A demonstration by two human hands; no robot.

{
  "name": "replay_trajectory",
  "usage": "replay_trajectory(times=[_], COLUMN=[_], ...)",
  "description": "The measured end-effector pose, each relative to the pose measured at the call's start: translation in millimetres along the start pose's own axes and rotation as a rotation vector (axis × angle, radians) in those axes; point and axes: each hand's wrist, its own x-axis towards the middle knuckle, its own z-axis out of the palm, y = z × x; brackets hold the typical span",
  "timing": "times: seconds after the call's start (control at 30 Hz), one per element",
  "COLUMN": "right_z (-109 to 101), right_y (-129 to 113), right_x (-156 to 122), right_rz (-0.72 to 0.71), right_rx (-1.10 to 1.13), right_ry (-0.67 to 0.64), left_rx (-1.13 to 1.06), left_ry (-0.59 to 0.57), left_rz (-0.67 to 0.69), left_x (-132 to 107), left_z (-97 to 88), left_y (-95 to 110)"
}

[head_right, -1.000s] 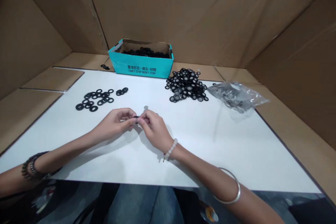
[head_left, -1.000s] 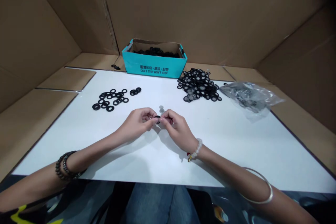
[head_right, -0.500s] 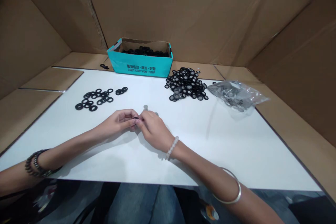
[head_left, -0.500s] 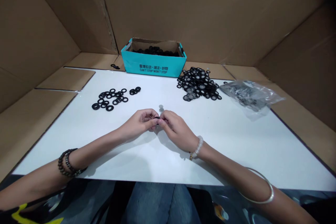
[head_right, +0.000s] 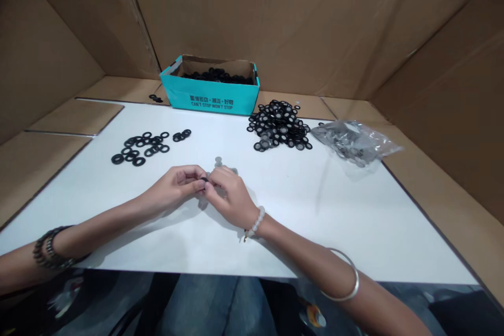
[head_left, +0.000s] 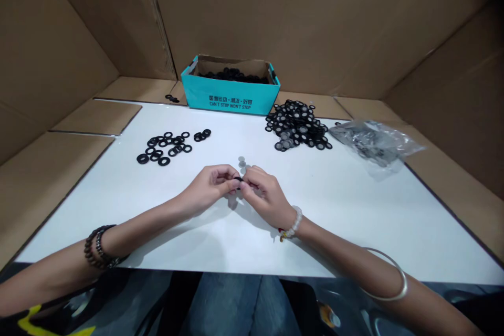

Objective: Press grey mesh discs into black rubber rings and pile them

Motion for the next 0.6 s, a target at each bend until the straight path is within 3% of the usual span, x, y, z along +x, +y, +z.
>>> replay_trajectory(times=[0.37,0.47,0.6], right_z=[4.6,6.0,3.9], right_y=[-4.1,-5.0,-2.2], right_x=[-3.7,-4.2,-3.3], right_rz=[-0.082,-0.017,0.177], right_rx=[-0.245,-0.201,-0.012], right_ry=[0.114,0.118,0.069], left_rx=[0.159,0.102,0.013], left_ry=[0.125,0.176,0.192], left_rz=[0.084,0.088,0.042], left_x=[-3.8,-3.7,-2.3], left_z=[5.1,5.7,3.2], left_y=[1.5,-0.8,-3.3])
